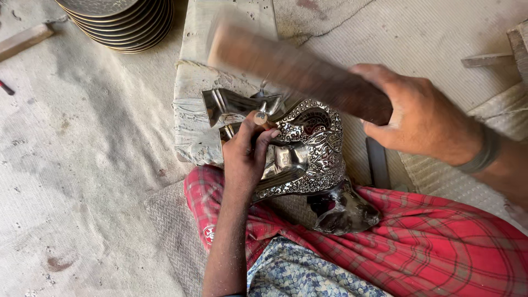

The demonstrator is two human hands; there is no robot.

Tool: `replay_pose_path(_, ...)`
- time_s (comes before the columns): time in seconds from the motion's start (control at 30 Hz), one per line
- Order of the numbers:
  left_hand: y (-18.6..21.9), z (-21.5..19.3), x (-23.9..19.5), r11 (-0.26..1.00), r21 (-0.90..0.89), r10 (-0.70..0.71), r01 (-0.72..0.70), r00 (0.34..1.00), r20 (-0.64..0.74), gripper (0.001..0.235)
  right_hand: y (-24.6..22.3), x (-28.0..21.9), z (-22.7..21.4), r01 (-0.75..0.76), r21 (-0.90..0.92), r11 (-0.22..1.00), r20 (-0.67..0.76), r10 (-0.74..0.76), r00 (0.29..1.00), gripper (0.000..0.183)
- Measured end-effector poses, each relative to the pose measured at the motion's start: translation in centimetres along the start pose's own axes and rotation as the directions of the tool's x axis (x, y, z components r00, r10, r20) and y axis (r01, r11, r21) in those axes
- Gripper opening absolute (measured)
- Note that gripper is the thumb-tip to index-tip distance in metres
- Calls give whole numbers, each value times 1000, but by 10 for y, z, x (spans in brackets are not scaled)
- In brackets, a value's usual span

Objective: The person uses a hammer and a small chisel to engrave decorative patterns onto a silver-colored metal elephant figurine. The person holds the figurine steady with one hand while striking the chisel with the other to create detailed surface textures.

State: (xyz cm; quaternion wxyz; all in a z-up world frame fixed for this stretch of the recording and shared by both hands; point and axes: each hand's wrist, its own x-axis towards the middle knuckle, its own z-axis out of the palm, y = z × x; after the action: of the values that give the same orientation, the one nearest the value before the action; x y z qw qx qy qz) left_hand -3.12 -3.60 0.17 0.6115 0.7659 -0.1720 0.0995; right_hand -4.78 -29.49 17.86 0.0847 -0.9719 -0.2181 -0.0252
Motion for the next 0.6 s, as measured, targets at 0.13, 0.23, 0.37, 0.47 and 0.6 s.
replay_pose_path(0.13, -2, -2, -1, 1000, 27, 2, -3, 1000, 27, 23, -4, -6, -3, 11, -445, 895, 160, 67, 985, 65)
replay_pose_path(0.23, -1, -1, -2, 999, -33, -21, 21, 1000, 12, 37, -2, -14, -1, 74, 13, 997, -109, -72, 991, 74)
replay_pose_path(0.37, -1, -2, -1, 1000, 12, -2, 2, 999, 42, 26, 3, -22, 4, -27, -243, 970, 87, 49, 995, 65)
replay_pose_path(0.47, -1, -3, -1, 1000, -8, -2, 2, 999, 37, 31, 1, -22, 5, -13, -235, 972, 76, 31, 997, 67)
replay_pose_path(0.6, 1, -3, 0, 1000, 25, 2, -3, 999, 50, 25, -7, -27, 0, 22, -335, 942, 41, -8, 999, 72)
